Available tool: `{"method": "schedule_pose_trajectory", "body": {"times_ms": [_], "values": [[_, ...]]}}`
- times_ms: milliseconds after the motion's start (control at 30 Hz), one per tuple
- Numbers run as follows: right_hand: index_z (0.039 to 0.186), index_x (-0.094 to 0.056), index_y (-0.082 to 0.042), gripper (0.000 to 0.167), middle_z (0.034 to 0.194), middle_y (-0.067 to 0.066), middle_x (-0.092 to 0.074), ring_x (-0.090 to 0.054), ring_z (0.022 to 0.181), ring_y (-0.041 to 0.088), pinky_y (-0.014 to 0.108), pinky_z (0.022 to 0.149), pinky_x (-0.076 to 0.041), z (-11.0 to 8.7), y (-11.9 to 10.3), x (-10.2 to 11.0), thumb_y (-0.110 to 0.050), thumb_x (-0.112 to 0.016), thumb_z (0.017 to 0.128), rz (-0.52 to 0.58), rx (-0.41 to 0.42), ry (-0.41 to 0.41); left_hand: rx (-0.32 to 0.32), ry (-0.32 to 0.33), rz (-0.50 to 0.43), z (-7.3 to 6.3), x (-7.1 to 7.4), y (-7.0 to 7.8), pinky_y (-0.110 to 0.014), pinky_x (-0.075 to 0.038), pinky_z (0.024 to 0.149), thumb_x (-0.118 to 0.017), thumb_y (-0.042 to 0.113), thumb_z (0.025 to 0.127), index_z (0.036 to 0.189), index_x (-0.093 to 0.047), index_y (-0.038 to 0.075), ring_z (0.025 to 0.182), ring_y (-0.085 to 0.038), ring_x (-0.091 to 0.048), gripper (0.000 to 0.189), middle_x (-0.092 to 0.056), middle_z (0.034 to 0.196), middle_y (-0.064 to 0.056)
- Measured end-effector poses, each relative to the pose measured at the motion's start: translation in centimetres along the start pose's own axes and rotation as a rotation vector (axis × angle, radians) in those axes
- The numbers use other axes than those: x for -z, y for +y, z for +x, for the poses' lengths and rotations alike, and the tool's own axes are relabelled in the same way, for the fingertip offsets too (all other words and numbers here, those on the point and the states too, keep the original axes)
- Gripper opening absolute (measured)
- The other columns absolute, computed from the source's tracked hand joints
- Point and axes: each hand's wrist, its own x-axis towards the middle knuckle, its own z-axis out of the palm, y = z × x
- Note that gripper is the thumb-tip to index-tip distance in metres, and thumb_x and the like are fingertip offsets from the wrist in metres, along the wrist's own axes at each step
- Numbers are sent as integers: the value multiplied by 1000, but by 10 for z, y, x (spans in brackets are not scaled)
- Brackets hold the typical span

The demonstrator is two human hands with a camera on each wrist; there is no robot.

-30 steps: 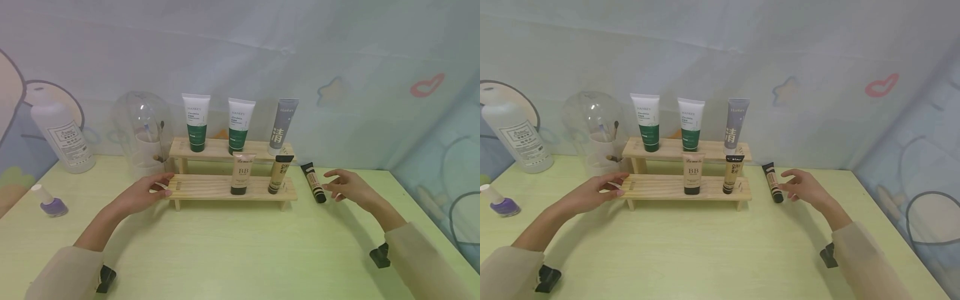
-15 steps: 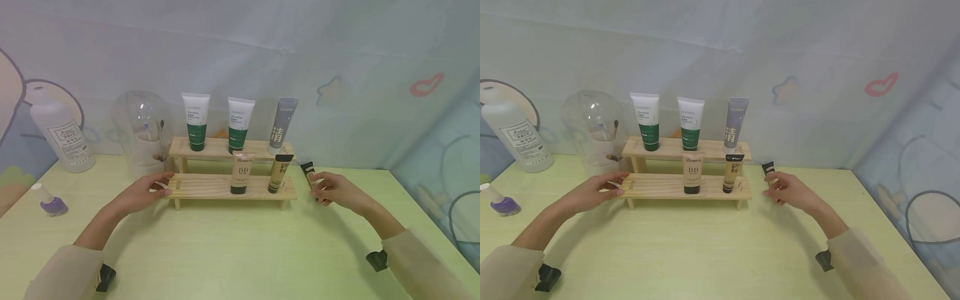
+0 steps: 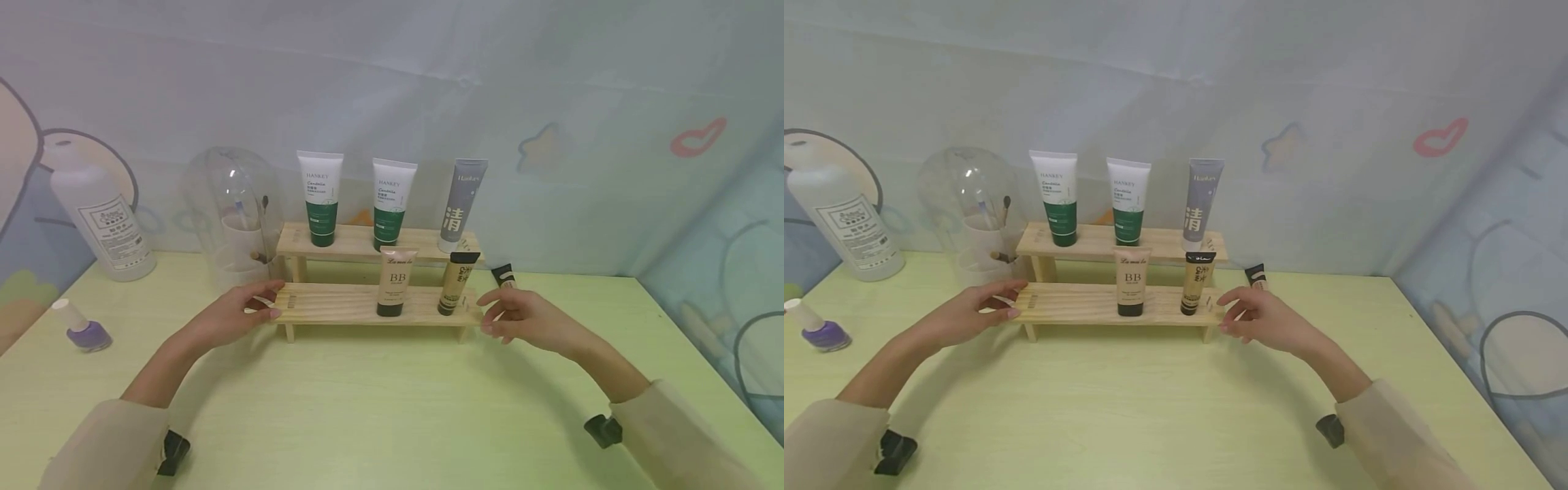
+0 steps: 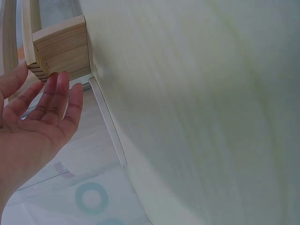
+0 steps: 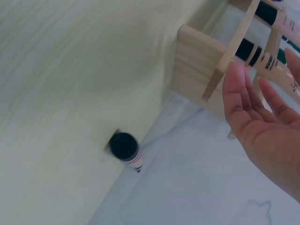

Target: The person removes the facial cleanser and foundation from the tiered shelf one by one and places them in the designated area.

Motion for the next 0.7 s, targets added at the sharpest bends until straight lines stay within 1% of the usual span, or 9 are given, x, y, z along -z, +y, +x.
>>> {"method": "schedule_pose_trajectory", "body": {"times_ms": [167,300,400,500,600,700], "values": [[119,-48,7,35,97,16,-60,-59,87,28,38,69,-51,5,-10,-8,-5,-59,88,-19,74,-51,4,1,-1,-1,0,0,-44,-44,84,-53,5,91,132,-35,-15,104,-39,-51,49,-48,116,-29],[121,-47,7,37,101,20,-60,-60,89,25,34,72,-51,11,-18,-16,-5,-59,88,-23,112,-74,9,3,-6,-1,0,-1,-44,-44,85,-54,5,91,132,-35,-14,104,-39,-51,49,-48,116,-29],[121,-48,6,40,105,19,-59,-60,93,24,31,74,-51,16,-25,-23,-8,-62,87,-43,143,-58,14,7,-7,-2,0,-1,-44,-43,85,-54,5,91,132,-35,-13,104,-39,-51,49,-48,116,-29],[119,-50,5,40,108,17,-58,-58,97,26,33,77,-50,20,-31,-30,-9,-65,85,-64,170,-27,19,8,-9,-2,1,-1,-44,-43,85,-54,5,91,132,-36,-13,104,-39,-51,49,-48,116,-29],[118,-51,5,39,109,16,-58,-57,100,29,36,81,-48,24,-37,-37,-8,-66,84,-70,168,-1,21,10,-10,-1,1,0,-44,-43,85,-54,5,91,132,-36,-13,104,-39,-51,48,-49,116,-28],[119,-51,6,40,110,16,-59,-56,101,28,37,83,-47,28,-40,-43,-9,-65,85,-78,158,31,23,11,-8,-1,1,0,-44,-43,85,-54,5,91,132,-36,-13,104,-39,-51,48,-49,116,-28]]}}
